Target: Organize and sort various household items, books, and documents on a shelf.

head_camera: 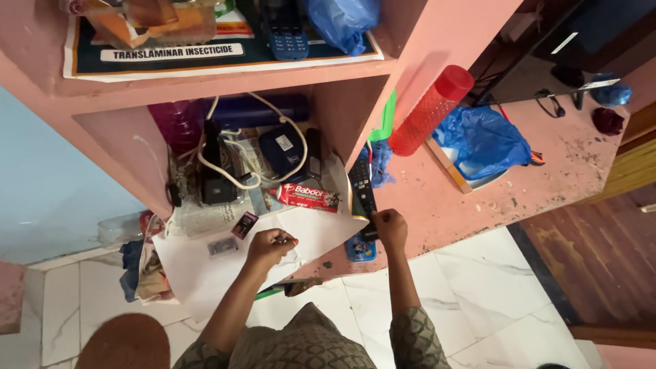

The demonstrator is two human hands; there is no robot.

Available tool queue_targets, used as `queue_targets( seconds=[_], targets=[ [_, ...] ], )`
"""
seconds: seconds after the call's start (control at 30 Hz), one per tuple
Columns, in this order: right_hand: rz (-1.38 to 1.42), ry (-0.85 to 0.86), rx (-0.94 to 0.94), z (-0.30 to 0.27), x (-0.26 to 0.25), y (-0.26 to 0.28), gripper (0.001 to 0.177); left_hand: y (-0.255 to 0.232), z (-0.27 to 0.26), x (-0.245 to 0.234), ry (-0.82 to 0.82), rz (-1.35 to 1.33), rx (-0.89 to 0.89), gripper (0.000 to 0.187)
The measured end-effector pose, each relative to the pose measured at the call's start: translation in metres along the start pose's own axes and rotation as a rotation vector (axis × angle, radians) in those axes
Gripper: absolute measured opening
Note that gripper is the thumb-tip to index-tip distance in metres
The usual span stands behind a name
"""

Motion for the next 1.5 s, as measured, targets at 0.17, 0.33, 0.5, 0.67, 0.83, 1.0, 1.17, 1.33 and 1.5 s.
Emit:
queue_targets(
  seconds=[0.17, 0.33, 0.5, 0.67, 0.83, 1.0, 1.17, 1.33, 1.5],
  targets=[
    [0.763, 0.005, 0.243, 0.012, -0.018, -0.06, 0.027, -0.005, 0.007, 0.036, 0.078, 0.019, -0.006, 0.016],
    [0.459, 0.172, 0.168, 0.013, -0.013, -0.061, 0.031, 0.0, 0.035, 0.1, 0.205, 0.044, 0.037, 0.014],
    [0.189, 0.266, 0.079, -0.023, 0.008, -0.008, 0.042, -0.019, 0.034, 0.147, 0.288, 0.03, 0.046, 0.013],
    [0.183, 0.061, 0.01, -0.041, -0.026, -0.004, 0.035, -0.01, 0.038, 0.167, 0.292, -0.108, -0.088, 0.016],
    [0.58, 0.245, 0.137, -0.051, -0.027, -0.064, 0.033, 0.007, 0.042, 0.202, 0.259, -0.112, -0.127, 0.017],
    [0.974, 0.428, 0.245, -0.08, -0.055, -0.068, 0.037, 0.032, 0.07, 0.271, 0.346, -0.294, -0.209, 0.024],
    [0.889, 0.323, 0.169, -0.096, -0.123, -0.079, 0.04, 0.016, 0.056, 0.352, 0.427, -0.518, -0.355, 0.035],
    [0.704, 0.139, 0.215, -0.11, -0.21, -0.088, 0.041, 0.012, 0.049, 0.428, 0.561, -0.53, -0.401, 0.04],
    [0.605, 0.003, 0.201, -0.111, -0.258, -0.106, 0.043, 0.012, 0.047, 0.486, 0.604, -0.495, -0.468, 0.043]
  ],
)
Point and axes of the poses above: each hand's wrist, its own z-axis towards the middle knuckle, its own x-axis out of the palm, y = z × x, the point moved 5 cm from there along z, towards the middle knuckle, and after that the axes turned 6 degrees about y, right-handed, at the moved point
